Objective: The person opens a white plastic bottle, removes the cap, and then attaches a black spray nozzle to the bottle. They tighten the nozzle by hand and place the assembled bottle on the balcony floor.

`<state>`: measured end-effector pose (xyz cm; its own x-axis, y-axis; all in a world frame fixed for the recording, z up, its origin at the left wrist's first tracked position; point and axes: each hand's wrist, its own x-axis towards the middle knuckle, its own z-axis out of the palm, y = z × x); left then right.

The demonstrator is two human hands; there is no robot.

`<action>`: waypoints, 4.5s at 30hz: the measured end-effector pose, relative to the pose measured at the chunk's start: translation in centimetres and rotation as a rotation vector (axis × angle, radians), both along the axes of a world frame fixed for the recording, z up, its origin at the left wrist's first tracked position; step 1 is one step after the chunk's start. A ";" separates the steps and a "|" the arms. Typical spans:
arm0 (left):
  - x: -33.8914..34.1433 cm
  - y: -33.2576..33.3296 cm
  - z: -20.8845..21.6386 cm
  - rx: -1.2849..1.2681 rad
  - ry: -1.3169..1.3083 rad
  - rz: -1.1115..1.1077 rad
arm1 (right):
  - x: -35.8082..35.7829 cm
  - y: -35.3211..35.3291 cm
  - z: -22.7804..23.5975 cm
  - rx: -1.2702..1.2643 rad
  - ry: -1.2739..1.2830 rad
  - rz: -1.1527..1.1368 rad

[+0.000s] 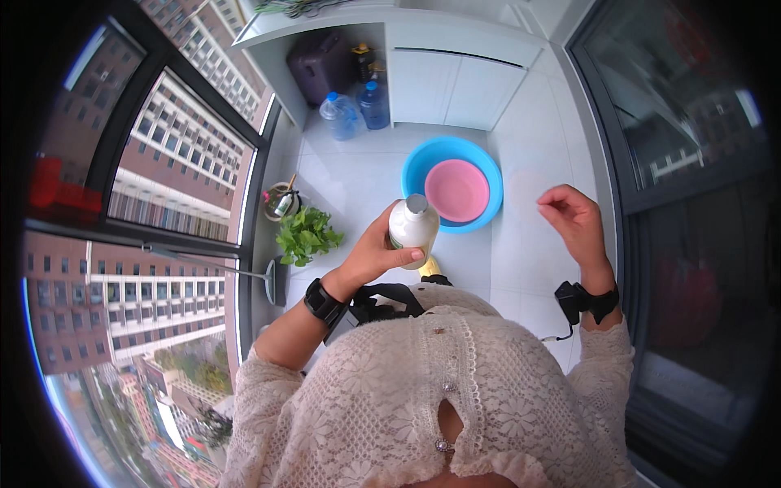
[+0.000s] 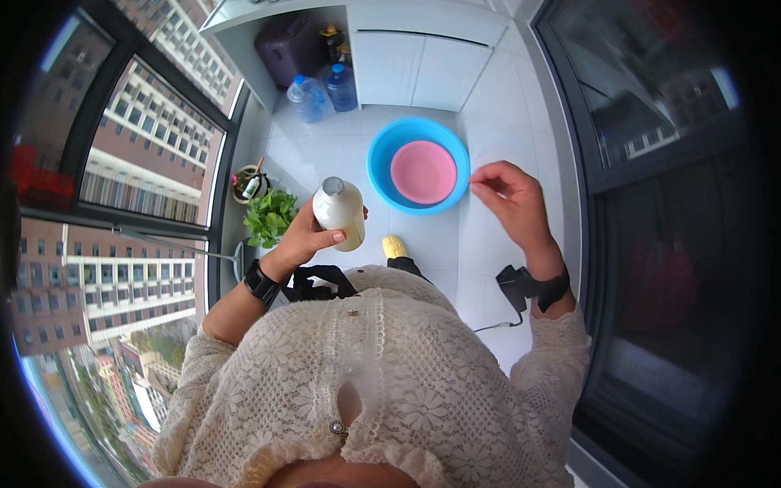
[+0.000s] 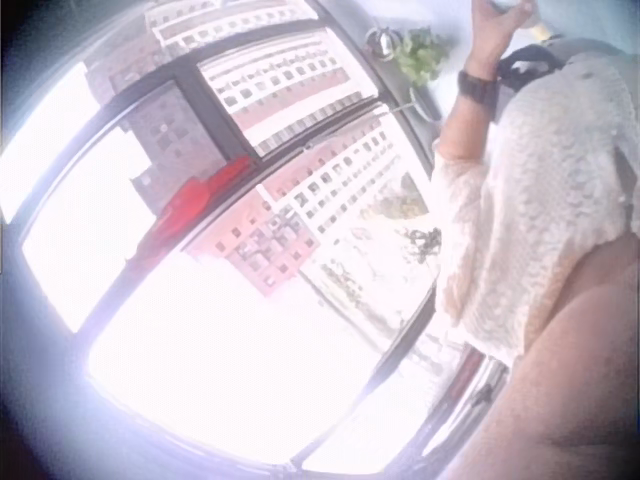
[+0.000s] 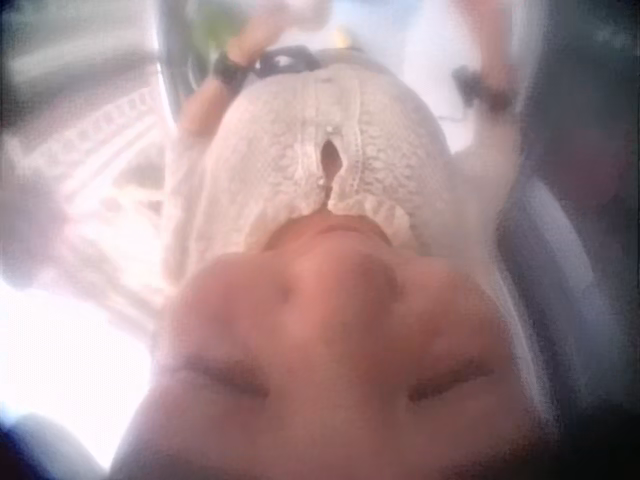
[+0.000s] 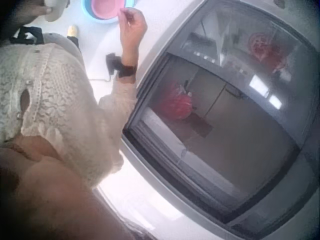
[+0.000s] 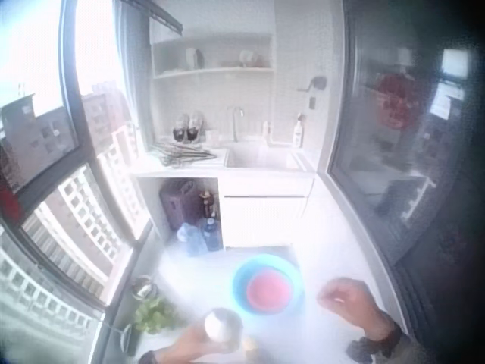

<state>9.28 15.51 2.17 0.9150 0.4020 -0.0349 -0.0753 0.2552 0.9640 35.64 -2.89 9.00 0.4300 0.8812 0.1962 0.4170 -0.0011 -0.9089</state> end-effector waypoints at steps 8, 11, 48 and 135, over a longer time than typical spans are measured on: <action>-4.0 -0.7 0.4 -0.039 0.072 0.029 | -8.8 11.3 5.3 0.092 -0.299 0.648; -5.2 -1.1 0.4 -0.060 0.045 0.042 | -10.2 13.0 5.6 -0.052 -0.306 0.802; -8.1 0.3 1.3 0.040 0.140 0.271 | -13.4 17.0 4.9 0.271 -0.742 0.850; -11.6 10.8 6.3 -0.107 -0.596 0.949 | -22.6 22.6 -2.6 -0.469 0.506 1.180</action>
<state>-2.31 26.32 8.42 0.1223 0.9656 0.2293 -0.7242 -0.0712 0.6859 13.04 19.69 6.39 -0.6824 0.7103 -0.1726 0.0096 -0.2274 -0.9738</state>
